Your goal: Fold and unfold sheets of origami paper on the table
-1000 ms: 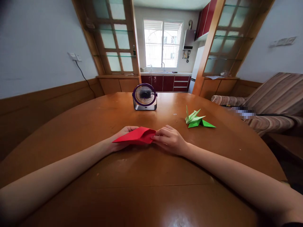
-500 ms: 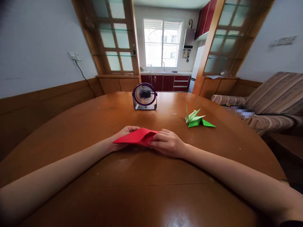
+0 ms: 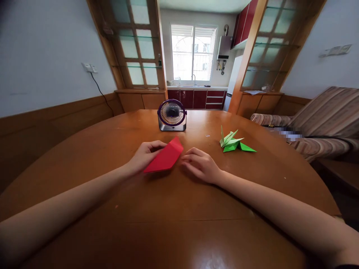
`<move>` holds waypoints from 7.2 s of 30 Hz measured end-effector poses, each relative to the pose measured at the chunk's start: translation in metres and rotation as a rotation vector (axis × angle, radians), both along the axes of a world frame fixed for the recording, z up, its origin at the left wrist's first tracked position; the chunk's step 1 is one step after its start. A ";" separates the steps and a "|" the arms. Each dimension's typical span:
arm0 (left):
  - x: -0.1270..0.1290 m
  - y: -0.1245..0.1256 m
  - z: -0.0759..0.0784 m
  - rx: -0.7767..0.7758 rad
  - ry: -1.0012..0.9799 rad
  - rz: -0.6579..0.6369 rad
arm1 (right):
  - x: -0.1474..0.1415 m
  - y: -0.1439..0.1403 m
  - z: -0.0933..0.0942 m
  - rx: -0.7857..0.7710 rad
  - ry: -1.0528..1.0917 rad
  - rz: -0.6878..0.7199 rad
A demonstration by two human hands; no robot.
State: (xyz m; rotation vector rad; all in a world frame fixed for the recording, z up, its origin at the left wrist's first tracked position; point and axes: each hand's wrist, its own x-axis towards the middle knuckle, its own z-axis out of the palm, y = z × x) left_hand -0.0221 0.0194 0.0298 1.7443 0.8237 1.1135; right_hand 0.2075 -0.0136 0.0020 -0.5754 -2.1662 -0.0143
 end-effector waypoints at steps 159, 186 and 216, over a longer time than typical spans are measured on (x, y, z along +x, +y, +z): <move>-0.055 0.012 -0.033 0.415 0.524 0.187 | -0.035 0.040 -0.008 -0.125 -0.431 -0.119; -0.039 -0.007 -0.038 0.872 0.829 0.043 | 0.059 0.029 -0.002 0.502 -0.530 -0.472; -0.003 0.042 -0.049 -0.140 -0.341 0.249 | -0.049 0.056 -0.008 -0.060 0.287 -0.139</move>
